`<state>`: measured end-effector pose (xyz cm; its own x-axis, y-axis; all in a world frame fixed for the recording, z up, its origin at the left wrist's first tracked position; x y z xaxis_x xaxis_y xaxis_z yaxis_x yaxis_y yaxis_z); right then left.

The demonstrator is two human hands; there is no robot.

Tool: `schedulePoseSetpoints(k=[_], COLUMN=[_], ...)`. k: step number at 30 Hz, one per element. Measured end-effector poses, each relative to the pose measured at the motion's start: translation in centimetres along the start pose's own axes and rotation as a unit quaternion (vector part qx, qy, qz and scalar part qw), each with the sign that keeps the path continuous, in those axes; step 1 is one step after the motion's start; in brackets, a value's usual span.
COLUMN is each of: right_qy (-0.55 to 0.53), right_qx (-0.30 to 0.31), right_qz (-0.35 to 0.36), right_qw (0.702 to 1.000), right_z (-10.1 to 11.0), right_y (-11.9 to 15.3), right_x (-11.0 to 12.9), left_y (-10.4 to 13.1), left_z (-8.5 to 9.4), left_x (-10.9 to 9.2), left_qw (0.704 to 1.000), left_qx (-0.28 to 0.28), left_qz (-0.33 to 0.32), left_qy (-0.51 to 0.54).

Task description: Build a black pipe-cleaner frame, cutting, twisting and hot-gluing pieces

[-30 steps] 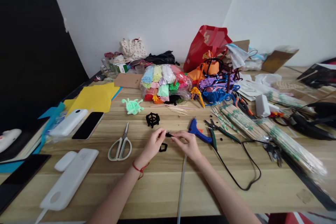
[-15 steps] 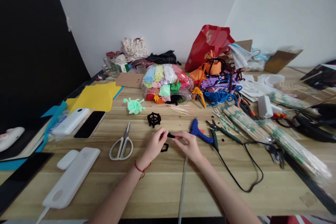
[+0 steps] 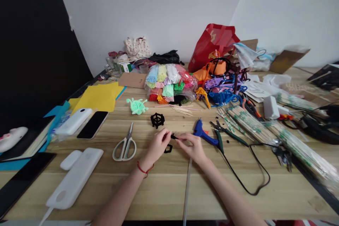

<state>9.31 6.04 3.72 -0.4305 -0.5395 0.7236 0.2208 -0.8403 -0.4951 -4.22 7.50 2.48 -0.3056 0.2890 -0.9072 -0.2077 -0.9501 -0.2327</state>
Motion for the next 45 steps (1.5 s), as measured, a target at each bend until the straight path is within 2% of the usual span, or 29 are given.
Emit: schedulePoseSetpoints(k=[9,19,25,31,37,40,45], right_qy=[0.018,0.014,-0.003,-0.006,0.010,0.013,0.010], right_qx=[-0.014,0.003,0.011,-0.007,-0.004,-0.006,-0.016], right_qz=[0.012,0.010,-0.023,-0.047,-0.029,-0.014,-0.017], right_qw=[1.000,1.000,1.000,0.999,1.000,1.000,1.000], right_z=[0.4,-0.4,-0.4,0.3,0.4,0.5,0.8], right_y=[-0.1,0.2,0.1,-0.1,-0.1,-0.1,-0.2], right_x=[0.9,0.1,-0.5,-1.0,-1.1,-1.0,-0.9], left_y=[-0.1,0.0,-0.1,-0.3,-0.2,-0.1,0.0], left_z=[-0.4,-1.4,-0.8,0.0,-0.1,-0.4,-0.8], left_x=[0.9,1.3,0.9,1.1,1.6,1.7,1.2], left_qw=[0.996,0.998,0.999,0.999,0.997,0.994,0.990], left_qx=[0.006,0.034,0.017,-0.004,0.000,0.017,0.046], left_qz=[0.021,0.004,-0.004,0.002,0.022,0.039,0.028], left_qy=[0.092,0.057,0.041,0.047,0.070,0.104,0.127])
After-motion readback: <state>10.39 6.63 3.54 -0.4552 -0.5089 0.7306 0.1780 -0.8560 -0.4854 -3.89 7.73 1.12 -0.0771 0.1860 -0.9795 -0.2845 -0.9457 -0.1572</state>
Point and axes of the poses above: each hand's wrist, its own y-axis away from the middle knuckle, its own z-axis out of the back of the hand, x = y × z, the point moved 9 cm from there along -y, towards the middle knuckle, and after that the axes turned 8 degrees about y, right-handed, at the moved point
